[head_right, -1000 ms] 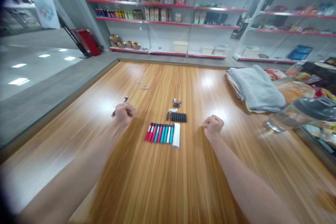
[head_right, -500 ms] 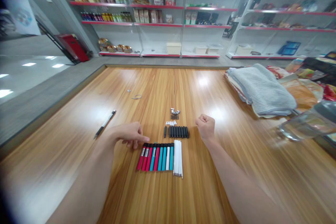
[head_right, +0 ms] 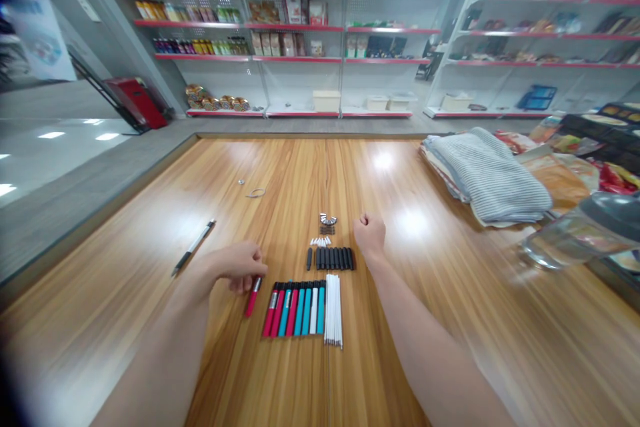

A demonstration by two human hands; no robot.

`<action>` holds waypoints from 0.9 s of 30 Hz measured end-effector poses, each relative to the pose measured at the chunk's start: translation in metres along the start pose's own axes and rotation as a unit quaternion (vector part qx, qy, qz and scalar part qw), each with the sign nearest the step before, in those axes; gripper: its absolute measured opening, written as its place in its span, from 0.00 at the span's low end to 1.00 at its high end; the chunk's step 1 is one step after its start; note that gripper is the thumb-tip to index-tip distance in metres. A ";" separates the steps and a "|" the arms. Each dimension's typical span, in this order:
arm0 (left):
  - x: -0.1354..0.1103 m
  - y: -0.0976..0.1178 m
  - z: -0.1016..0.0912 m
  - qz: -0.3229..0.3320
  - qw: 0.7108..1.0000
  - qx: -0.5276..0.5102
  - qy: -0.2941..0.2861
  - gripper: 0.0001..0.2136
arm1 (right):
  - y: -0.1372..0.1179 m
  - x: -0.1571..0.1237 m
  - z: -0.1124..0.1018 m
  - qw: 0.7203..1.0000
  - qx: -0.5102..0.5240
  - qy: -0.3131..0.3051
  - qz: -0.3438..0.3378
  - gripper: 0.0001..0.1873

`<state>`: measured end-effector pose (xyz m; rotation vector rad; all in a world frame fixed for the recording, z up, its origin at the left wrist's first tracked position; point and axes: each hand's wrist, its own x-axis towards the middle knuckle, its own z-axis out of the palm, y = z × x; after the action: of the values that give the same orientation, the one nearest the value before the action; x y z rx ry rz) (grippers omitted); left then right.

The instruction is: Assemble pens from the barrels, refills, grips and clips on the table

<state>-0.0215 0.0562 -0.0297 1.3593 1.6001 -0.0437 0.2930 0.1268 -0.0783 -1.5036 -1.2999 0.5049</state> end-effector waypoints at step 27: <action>0.039 0.047 0.049 0.385 0.834 -0.389 0.068 0.10 | -0.044 -0.041 0.005 0.915 -0.023 -0.230 -0.330 0.08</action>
<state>0.0504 0.0731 -0.0557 1.2317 0.8722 1.0963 0.2554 0.0866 -0.0533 -0.9040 -2.0873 0.3860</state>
